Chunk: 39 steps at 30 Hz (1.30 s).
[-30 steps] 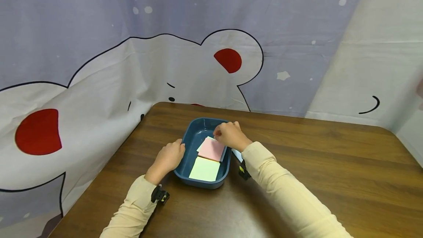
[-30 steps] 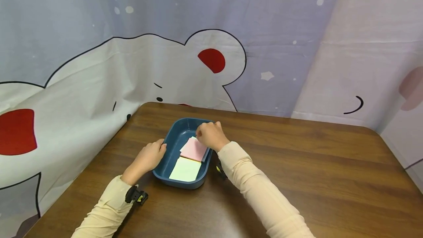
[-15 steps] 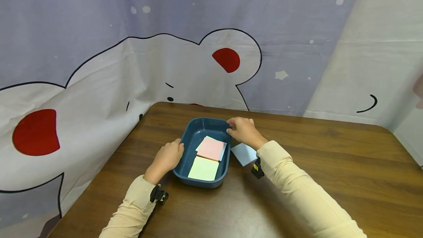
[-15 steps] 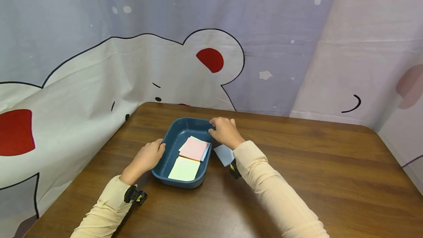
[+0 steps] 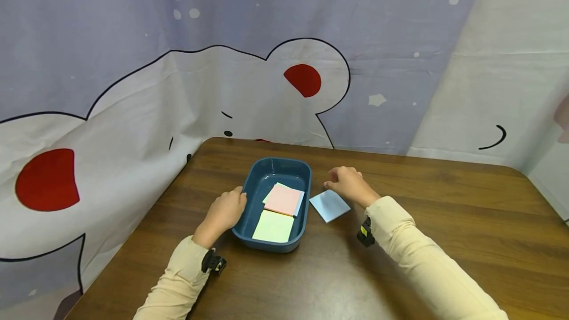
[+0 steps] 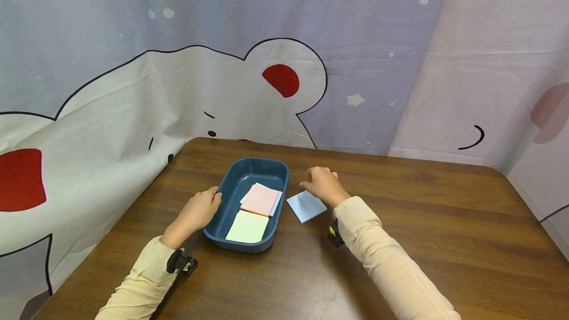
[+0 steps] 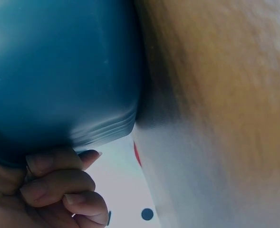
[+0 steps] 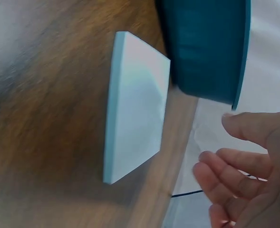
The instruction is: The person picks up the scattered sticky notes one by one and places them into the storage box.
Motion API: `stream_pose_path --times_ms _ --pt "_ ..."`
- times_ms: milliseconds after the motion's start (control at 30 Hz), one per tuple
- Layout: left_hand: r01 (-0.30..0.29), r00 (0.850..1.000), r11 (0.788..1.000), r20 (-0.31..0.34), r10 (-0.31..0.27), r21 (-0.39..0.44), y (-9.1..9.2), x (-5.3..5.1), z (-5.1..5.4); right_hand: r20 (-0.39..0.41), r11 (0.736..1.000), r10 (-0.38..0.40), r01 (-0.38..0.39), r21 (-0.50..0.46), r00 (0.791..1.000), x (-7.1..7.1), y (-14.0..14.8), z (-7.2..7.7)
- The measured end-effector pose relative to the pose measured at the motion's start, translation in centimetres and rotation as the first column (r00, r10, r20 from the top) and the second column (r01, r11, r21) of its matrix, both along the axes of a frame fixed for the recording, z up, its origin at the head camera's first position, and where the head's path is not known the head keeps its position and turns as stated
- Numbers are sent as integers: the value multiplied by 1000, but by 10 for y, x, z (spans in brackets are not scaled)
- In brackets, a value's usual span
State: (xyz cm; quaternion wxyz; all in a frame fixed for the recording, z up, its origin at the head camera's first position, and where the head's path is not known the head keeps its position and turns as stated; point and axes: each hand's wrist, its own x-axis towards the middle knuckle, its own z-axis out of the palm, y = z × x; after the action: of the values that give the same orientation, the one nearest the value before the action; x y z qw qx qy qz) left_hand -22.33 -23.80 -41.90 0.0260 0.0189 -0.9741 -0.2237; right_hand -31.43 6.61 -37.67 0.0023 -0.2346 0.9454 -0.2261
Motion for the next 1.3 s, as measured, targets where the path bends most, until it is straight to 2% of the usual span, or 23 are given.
stream_pose_path --times_ms 233,500,767,1300 --pt "-3 1000 1000 2 3 -6 0 0 0 72 997 -64 60 55 995 1 11 -9" --pt "4 1000 1000 3 -4 -8 2 1 2 153 993 -93 80 92 984 5 16 -18" --pt "7 1000 1000 2 -7 -6 2 2 3 175 992 -89 70 109 981 8 19 -21" --pt "4 1000 1000 9 -4 -8 2 0 2 203 985 -156 137 104 967 6 10 -25"
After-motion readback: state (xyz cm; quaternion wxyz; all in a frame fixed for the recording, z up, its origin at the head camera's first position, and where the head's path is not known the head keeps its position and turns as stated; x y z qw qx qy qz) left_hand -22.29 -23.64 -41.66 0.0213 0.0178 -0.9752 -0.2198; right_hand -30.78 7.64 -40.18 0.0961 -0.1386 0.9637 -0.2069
